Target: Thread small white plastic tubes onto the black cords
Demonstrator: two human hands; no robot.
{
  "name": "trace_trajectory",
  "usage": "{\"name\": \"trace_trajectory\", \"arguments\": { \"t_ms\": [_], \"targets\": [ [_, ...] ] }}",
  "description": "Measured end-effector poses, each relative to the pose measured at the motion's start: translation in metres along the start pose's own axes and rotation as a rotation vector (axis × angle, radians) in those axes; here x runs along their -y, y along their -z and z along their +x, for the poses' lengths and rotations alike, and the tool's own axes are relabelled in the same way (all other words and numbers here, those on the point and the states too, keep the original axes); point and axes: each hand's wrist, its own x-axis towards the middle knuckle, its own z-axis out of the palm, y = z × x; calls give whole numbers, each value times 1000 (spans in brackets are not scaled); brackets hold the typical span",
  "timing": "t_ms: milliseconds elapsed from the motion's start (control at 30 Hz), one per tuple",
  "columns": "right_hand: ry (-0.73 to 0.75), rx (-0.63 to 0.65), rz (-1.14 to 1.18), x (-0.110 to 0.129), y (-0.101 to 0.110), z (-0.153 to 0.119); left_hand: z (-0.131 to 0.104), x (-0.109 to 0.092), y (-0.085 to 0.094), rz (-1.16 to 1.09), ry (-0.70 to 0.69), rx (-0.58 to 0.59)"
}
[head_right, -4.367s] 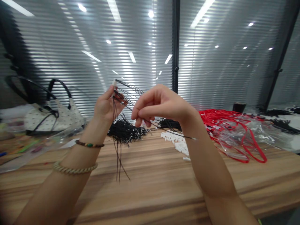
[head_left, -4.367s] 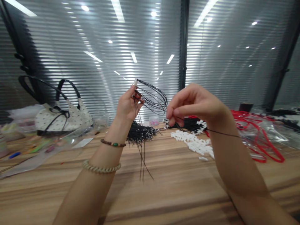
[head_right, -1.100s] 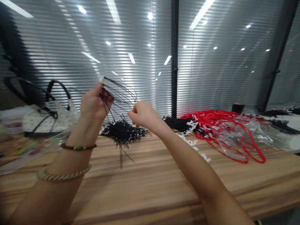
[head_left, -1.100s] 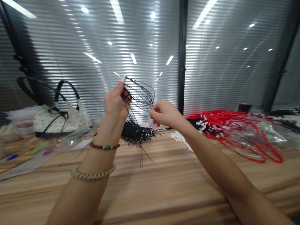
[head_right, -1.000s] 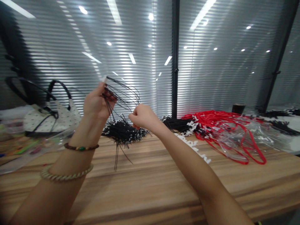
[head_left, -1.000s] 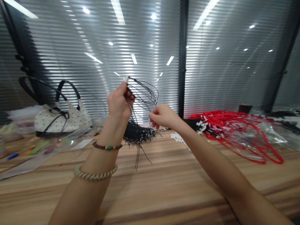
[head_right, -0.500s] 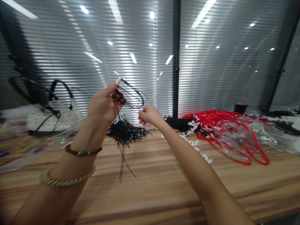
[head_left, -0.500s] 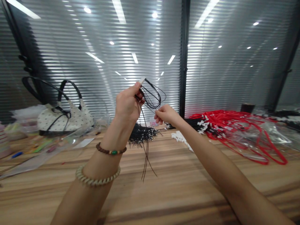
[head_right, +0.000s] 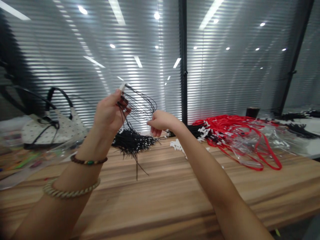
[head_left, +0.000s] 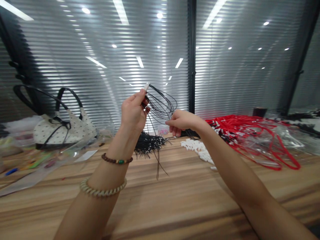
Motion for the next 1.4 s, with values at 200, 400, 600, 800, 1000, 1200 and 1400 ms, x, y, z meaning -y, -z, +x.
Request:
{"name": "trace_trajectory", "arguments": {
  "t_ms": [200, 400, 600, 800, 1000, 1200, 1400],
  "targets": [
    [362, -437, -243, 28, -11, -21, 2, 6, -2, -34, -5, -19],
    [496, -808, -471, 30, -35, -13, 0, 9, -8, -91, -35, 18],
    [423, -838, -608, 28, -36, -14, -6, 7, -11, -109, -14, 91],
    [430, -845, -684, 32, -43, -18, -5, 10, -10, -103, -80, 68],
    [409, -765, -750, 30, -46, -13, -11, 7, -16, -68, -90, 67],
    [425, -780, -760, 25, -43, -11, -12, 1, -18, -72, -62, 99],
    [424, -793, -761, 24, -44, -9, -11, 1, -17, -93, -14, 64]
  ]
}}
